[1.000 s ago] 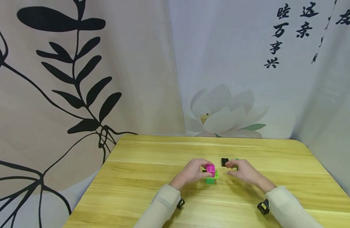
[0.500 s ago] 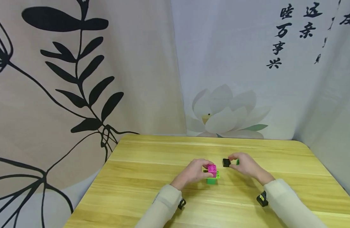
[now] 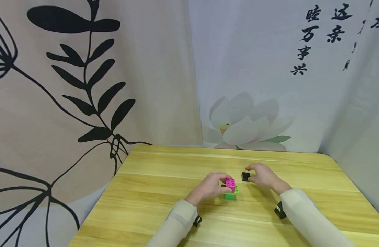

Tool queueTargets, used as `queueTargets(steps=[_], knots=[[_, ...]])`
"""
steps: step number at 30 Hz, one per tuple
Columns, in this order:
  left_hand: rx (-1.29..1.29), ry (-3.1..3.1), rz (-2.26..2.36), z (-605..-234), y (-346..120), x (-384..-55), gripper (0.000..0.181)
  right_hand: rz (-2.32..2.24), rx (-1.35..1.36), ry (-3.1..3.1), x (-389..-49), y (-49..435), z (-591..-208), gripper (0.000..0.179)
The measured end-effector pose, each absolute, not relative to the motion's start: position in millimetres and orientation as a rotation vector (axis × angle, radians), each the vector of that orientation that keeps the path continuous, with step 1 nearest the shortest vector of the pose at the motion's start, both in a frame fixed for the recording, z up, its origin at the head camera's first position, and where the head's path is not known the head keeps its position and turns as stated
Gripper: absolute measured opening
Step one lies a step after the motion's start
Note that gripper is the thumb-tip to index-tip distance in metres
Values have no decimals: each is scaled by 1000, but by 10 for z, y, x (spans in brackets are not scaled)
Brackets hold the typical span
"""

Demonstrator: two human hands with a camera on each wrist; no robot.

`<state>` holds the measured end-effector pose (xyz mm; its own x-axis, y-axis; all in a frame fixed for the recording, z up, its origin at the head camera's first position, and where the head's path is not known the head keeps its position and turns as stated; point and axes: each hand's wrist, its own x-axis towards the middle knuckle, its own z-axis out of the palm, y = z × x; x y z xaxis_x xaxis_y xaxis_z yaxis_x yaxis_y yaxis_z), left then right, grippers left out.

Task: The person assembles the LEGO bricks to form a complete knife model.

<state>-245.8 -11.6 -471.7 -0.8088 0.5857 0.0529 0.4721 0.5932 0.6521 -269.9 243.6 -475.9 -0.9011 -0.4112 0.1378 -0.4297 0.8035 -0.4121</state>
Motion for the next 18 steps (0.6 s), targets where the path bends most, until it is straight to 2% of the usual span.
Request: queueTargets(steps=[10,18], knots=[[898,2646,1014,-4741,-115,-2464,41,617,682,-2979,-2764,2441,-4829,42],[888,2653,1014,-4720,-121,-2462,43,550,712,-2988,-2805,2413,-4854,35]])
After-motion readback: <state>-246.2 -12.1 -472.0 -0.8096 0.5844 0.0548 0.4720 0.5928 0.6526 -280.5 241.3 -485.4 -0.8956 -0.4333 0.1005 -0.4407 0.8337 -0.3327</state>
